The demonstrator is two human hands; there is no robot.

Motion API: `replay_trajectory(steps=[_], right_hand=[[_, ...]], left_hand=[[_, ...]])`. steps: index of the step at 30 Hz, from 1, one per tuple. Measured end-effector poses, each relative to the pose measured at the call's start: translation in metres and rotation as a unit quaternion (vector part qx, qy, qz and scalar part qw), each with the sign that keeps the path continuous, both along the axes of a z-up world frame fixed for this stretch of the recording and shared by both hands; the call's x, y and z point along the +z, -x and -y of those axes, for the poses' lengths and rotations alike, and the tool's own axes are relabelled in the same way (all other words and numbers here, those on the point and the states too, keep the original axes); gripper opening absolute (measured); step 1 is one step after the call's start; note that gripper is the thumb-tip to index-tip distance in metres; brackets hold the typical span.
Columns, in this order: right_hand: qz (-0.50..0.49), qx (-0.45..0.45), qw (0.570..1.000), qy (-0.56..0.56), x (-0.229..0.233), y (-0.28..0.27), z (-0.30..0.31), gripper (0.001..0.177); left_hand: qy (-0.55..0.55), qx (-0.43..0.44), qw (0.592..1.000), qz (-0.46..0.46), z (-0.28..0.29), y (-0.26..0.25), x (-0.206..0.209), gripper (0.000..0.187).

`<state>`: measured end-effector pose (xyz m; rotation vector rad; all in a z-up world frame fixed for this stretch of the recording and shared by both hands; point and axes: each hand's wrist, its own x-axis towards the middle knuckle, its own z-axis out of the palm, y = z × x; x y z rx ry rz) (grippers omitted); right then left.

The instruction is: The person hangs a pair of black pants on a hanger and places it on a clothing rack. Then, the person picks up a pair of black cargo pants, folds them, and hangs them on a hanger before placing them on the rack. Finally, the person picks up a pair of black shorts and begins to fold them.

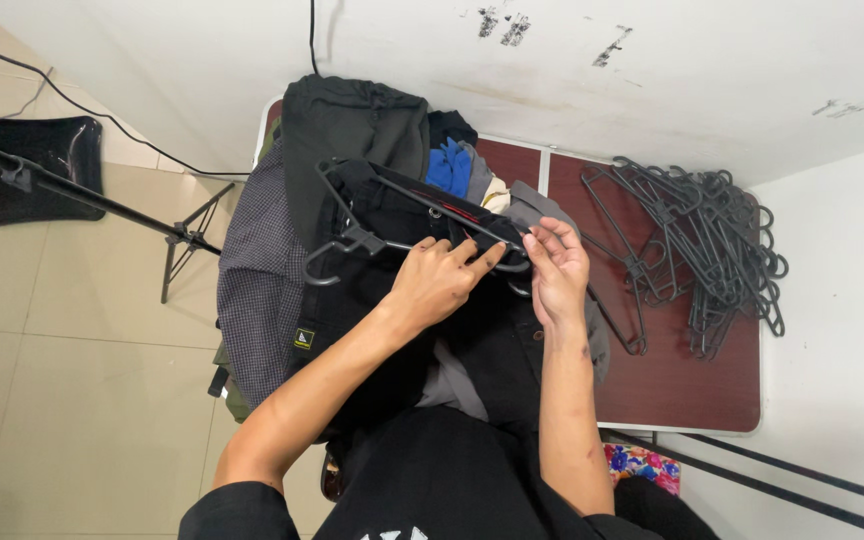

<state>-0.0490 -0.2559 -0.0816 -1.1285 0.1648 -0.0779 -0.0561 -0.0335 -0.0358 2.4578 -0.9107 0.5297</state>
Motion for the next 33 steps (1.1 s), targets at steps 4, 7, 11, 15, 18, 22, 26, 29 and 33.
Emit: replay_trajectory(steps=[4,7,11,15,18,22,26,29,33], right_hand=[[-0.014,0.063,0.997,-0.029,0.0,0.001,0.005,0.035],[0.004,0.092,0.996,0.005,-0.004,0.002,0.007,0.038],[0.04,0.088,0.995,0.025,-0.011,0.0,0.007,0.04],[0.006,0.024,0.997,0.074,-0.022,-0.002,0.002,0.034],[-0.003,0.008,0.995,0.099,-0.027,-0.005,-0.003,0.032],[-0.019,0.028,0.998,0.058,-0.022,-0.007,-0.001,0.033],[-0.029,0.049,0.996,0.067,-0.004,-0.004,0.001,0.034],[-0.02,0.059,0.995,0.073,0.004,-0.001,-0.001,0.034],[-0.007,0.062,0.991,0.118,0.008,-0.002,-0.002,0.035]], left_hand=[[0.02,0.012,1.0,0.003,-0.007,-0.004,0.003,0.041],[0.04,0.001,0.999,0.008,-0.01,-0.012,0.008,0.032],[0.08,0.008,0.997,-0.023,-0.01,-0.019,0.021,0.035],[0.118,0.052,0.989,0.073,-0.018,-0.016,0.029,0.044],[0.114,0.074,0.987,0.087,-0.02,-0.011,0.024,0.041],[0.086,0.01,0.993,0.081,-0.019,-0.013,0.004,0.04],[0.069,-0.015,0.993,0.098,-0.014,-0.016,-0.007,0.041],[0.056,-0.001,0.99,0.127,-0.013,-0.013,-0.01,0.039],[0.058,-0.007,0.992,0.114,-0.015,-0.009,-0.013,0.038]])
